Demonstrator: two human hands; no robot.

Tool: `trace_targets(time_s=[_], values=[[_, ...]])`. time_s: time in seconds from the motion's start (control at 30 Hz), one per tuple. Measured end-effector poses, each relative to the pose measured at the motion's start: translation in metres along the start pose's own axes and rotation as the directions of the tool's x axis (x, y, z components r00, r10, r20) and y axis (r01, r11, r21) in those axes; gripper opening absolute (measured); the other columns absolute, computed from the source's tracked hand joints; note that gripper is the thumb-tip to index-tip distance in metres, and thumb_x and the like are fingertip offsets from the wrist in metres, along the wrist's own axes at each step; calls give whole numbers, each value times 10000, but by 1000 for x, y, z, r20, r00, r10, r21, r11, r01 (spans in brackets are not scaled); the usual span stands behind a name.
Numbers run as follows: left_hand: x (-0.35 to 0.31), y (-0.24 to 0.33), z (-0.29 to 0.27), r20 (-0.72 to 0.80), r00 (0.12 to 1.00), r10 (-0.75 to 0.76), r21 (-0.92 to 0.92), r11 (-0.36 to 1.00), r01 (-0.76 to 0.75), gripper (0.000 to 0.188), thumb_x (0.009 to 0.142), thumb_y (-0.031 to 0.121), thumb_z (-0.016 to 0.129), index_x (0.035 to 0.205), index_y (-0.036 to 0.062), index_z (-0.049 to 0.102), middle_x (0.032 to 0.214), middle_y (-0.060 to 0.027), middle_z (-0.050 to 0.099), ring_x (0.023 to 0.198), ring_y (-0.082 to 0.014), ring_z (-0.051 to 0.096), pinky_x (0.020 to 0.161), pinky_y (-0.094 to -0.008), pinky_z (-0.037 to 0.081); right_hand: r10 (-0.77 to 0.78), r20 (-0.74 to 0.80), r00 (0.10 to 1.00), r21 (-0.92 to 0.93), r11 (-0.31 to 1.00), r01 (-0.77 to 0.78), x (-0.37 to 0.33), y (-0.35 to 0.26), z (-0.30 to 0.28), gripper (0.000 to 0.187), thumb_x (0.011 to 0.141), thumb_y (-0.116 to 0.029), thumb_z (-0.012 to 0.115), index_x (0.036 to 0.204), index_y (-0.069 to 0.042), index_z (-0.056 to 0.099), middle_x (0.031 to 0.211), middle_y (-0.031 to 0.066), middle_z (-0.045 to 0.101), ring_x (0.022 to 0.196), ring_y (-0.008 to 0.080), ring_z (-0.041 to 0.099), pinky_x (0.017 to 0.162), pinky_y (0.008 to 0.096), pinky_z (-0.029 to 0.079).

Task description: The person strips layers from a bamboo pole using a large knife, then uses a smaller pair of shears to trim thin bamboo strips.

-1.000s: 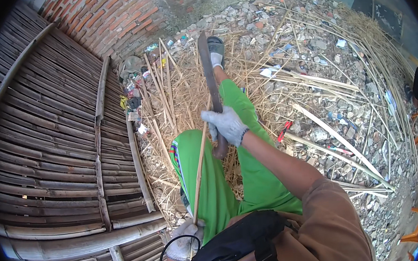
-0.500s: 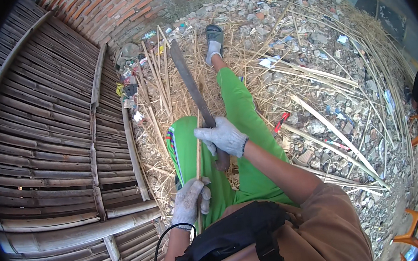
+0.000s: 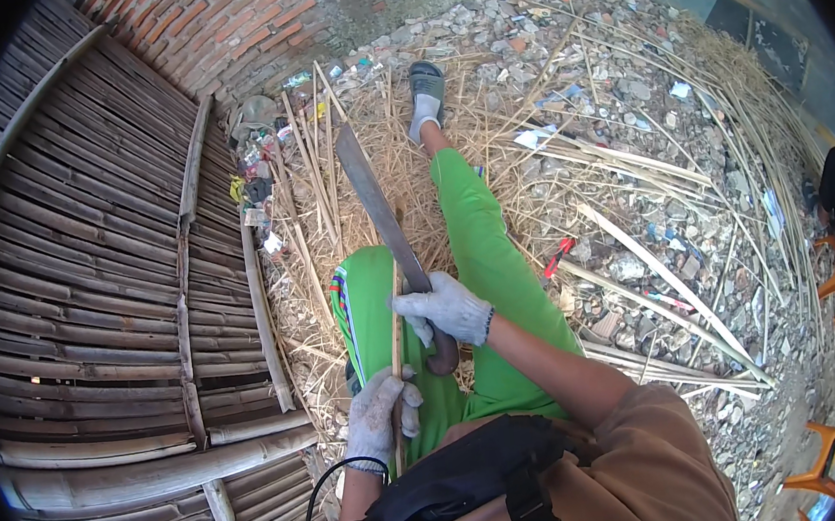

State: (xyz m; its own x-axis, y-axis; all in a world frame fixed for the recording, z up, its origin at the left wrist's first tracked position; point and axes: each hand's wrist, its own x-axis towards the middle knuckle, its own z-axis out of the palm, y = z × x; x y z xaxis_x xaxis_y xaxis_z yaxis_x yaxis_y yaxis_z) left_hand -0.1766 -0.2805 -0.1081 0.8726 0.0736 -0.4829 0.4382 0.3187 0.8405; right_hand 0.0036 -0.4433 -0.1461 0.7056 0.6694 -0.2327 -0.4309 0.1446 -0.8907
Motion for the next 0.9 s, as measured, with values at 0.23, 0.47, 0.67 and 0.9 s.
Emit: trace_targets(time_s=[0.23,0.47,0.67,0.9], values=[[-19,-3,-9,38,999,-7,-5,1000,7,458,1095,315,612,1358,-59,584,886,-130,699,568,-180,613,508,-311,514,26,4,1000,-29,999,-26,-6,-1,6,389,1031,-302,727,733,-68,638,618,41,639,516,142,611,516,310,508],[-37,-3,-11,58,995,-87,-125,988,93,468,1069,308,645,1331,-76,601,881,-137,717,560,-188,602,497,-311,496,-14,25,1000,-22,1000,14,-9,-5,0,402,1031,-324,734,729,-79,633,612,35,633,509,132,604,521,308,508],[-43,-14,-22,143,974,-176,-331,919,215,458,1054,310,656,1326,-56,620,893,-122,724,573,-181,600,503,-297,471,-30,38,999,-54,998,32,-14,-12,0,400,1039,-327,717,739,-82,618,600,37,619,514,145,591,540,308,487],[-60,-8,-19,117,958,-261,-329,900,286,456,1068,342,638,1315,-41,641,889,-92,719,579,-155,578,528,-279,454,-95,-60,994,-40,995,93,-2,-29,2,366,1023,-278,725,738,-61,651,591,43,626,502,146,608,517,304,498]])
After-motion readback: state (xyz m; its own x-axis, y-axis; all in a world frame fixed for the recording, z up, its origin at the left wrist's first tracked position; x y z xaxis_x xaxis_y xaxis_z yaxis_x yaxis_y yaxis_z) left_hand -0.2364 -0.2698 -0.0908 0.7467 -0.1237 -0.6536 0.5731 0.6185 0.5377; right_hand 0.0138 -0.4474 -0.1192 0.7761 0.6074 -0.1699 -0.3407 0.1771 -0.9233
